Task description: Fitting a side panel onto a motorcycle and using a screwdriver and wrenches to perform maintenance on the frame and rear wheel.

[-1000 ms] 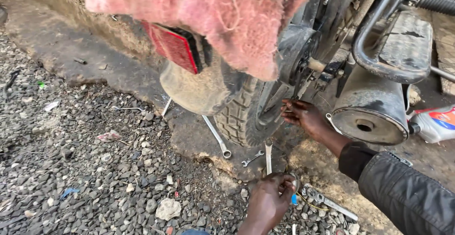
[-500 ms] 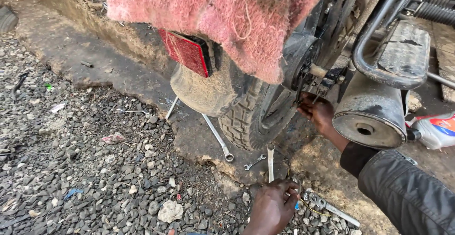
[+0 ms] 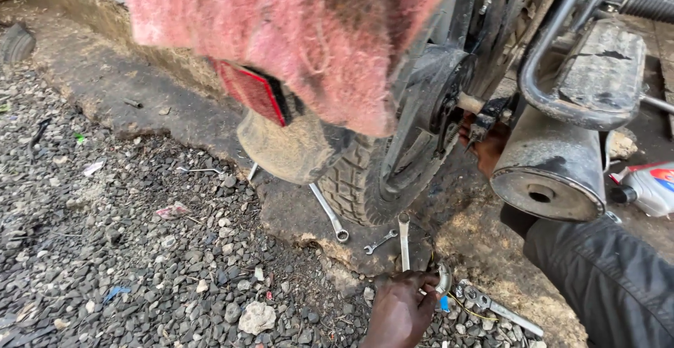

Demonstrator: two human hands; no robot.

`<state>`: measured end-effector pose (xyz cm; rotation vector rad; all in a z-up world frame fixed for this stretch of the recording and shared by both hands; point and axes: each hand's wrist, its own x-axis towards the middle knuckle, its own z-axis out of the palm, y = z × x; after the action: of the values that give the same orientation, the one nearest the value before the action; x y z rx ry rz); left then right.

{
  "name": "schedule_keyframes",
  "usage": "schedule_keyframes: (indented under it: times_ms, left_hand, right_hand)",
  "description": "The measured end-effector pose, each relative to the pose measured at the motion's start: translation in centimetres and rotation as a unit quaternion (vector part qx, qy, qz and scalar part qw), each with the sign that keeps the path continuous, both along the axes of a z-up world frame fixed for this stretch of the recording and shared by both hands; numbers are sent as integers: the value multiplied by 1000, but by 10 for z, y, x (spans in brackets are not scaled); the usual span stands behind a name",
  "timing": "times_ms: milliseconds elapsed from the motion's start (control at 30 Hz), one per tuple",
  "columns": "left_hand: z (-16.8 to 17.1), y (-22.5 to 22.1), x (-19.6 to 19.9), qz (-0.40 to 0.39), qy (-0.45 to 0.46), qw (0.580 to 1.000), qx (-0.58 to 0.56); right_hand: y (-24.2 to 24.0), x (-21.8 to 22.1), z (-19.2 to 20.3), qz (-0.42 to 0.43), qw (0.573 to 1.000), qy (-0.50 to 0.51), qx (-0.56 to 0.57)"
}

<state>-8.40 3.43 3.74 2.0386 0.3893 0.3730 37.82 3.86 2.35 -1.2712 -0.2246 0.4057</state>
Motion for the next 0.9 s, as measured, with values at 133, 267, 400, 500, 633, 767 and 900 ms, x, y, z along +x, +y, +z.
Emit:
schedule_keyframes:
  times_ms: [133,267,400,500,633,767,900]
  left_hand:
    - [-2,-5,9,-7,37,999,1]
    - [-9,-9,16,-6,22,1000,3]
    - [-6,-11,20,-8,20,1000,12]
    - [-1,-13,22,-25,60,998,-21]
    - [0,-18,33,-31,98,994,-45]
    - [-10,-33,56,-22,103,994,-26]
    - [-31,-65,90,-68,100,992,-44]
  right_hand:
    - [12,70,-42,411,858,123,282]
    - [27,-1,16,282,935,20,213]
    - [12,25,23,244,947,24,209]
    - [-5,46,24,206,957,31,203]
    - [-65,80,13,131,971,42,195]
    - [-160,122,0,39,980,52,189]
    - [-237,87,59,-151,962,-89,-210]
